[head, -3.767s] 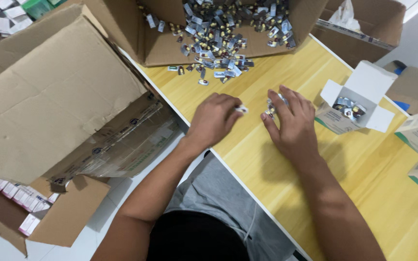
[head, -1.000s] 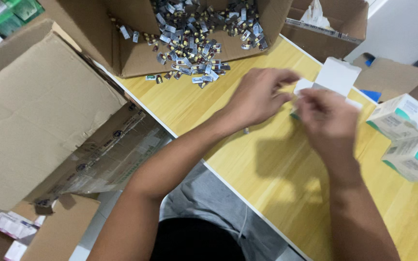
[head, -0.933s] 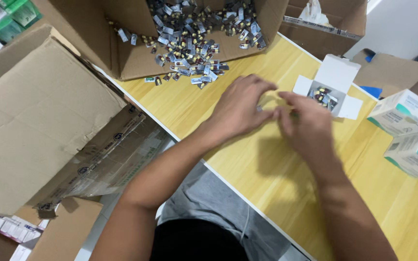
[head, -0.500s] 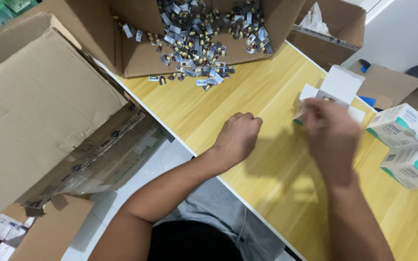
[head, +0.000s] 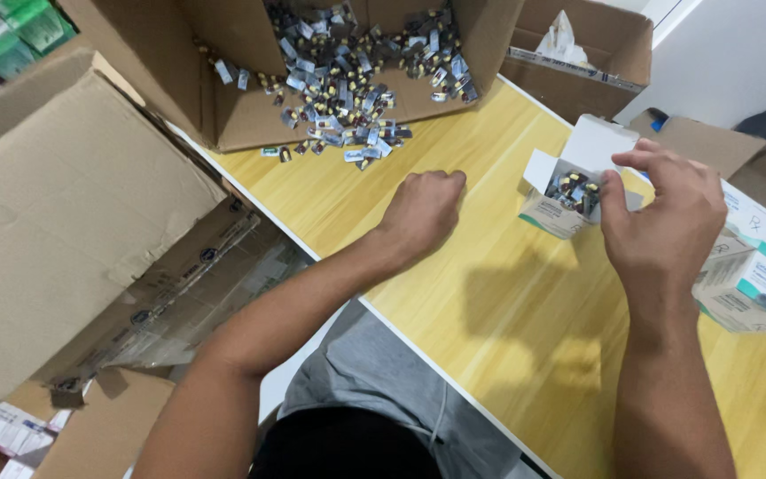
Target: The person repeatedly picks up small foil-wrapped pill blisters from a large cardboard box and places them into a smaller white box on the table. The person handles the blisters one at a time, transferring them from the larger container to the smaller one.
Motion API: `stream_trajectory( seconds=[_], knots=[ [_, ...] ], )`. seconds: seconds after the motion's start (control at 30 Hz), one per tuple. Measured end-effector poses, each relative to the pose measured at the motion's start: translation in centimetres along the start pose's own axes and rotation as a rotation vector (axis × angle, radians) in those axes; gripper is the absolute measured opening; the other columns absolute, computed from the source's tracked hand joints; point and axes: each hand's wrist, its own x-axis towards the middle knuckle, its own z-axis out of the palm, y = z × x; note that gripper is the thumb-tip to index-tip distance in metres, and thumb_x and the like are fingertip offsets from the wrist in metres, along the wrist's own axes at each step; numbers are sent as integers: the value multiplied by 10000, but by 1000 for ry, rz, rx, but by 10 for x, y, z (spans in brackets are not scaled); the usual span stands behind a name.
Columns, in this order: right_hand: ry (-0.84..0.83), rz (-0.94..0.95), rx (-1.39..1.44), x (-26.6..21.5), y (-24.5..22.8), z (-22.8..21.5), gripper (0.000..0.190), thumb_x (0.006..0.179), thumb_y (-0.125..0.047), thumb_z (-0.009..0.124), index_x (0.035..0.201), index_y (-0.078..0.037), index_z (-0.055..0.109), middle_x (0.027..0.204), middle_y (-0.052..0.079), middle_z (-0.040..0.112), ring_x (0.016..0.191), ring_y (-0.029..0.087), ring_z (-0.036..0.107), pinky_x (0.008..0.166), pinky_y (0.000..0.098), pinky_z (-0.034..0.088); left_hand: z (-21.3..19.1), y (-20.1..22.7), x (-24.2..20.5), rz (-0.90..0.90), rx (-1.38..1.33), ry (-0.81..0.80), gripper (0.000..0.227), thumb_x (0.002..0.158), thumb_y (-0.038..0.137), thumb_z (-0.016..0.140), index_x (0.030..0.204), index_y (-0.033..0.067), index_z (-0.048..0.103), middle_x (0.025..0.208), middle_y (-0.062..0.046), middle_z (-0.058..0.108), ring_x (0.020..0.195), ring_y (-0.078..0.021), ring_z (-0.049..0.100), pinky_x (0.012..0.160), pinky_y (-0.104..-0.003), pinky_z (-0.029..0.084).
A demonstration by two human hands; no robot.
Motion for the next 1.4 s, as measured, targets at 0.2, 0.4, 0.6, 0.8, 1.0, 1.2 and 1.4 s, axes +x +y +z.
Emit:
stream_trajectory(
  seconds=[0.2, 0.4, 0.6, 0.8, 1.0, 1.2, 1.4],
  knots=[
    [61, -65, -77, -5, 14, -3, 148, 963, -41, 691, 1103, -80, 716, 1283, 94, 751, 1188, 274, 632, 1098, 376, 486, 3, 66, 45, 108, -629, 221, 269, 813, 117, 752, 1078, 77, 726, 1048, -132, 765, 893, -258, 788, 803, -380, 633],
    [139, -144, -138, -8, 17, -2, 211, 961, 2, 659, 1157, -69, 691, 1292, 82, 709, 1198, 261, 625, 1103, 355, 468, 18, 95, 71, 257, -366, 157, 323, 772, 188, 755, 1082, 96, 747, 1085, -82, 754, 1043, -308, 700, 882, -432, 547],
    [93, -248, 35, -9, -15, 28, 208, 1008, 5, 686, 1209, -50, 679, 1248, 124, 729, 1127, 278, 678, 1023, 356, 520, 0, 30, 17, 204, -316, 370, 195, 899, 131, 718, 1082, 74, 754, 1108, -95, 742, 1081, -294, 695, 975, -415, 556],
    [-314, -293, 150, -14, -54, 75, 234, 934, -148, 755, 1143, -45, 741, 1113, 134, 748, 1008, 297, 703, 890, 401, 564, -37, -52, -43, -48, 2, 308, 179, 895, 147, 703, 1034, 48, 756, 1101, -159, 728, 1059, -346, 656, 936, -454, 521],
    [-391, -275, 196, -23, -67, 90, 318, 904, -182, 736, 1186, -34, 735, 1206, 138, 720, 1130, 317, 663, 968, 416, 533, -41, -68, -63, -54, 165, 317, 263, 909, 133, 679, 1117, -18, 730, 1148, -186, 705, 1083, -367, 611, 958, -462, 487],
    [-405, -226, 223, -26, -67, 89, 313, 923, -171, 730, 1211, -48, 730, 1239, 126, 710, 1164, 315, 657, 997, 409, 526, -37, -59, -77, -62, 156, 289, 266, 891, 149, 688, 1106, -3, 724, 1148, -166, 706, 1093, -363, 603, 941, -484, 469],
    [-406, -222, 235, -25, -68, 88, 303, 930, -166, 726, 1208, -45, 731, 1241, 129, 710, 1173, 313, 658, 1007, 407, 526, -37, -47, -83, -72, 133, 254, 342, 911, 169, 678, 1203, -8, 655, 1202, -167, 700, 1110, -362, 594, 966, -499, 446]
  ],
)
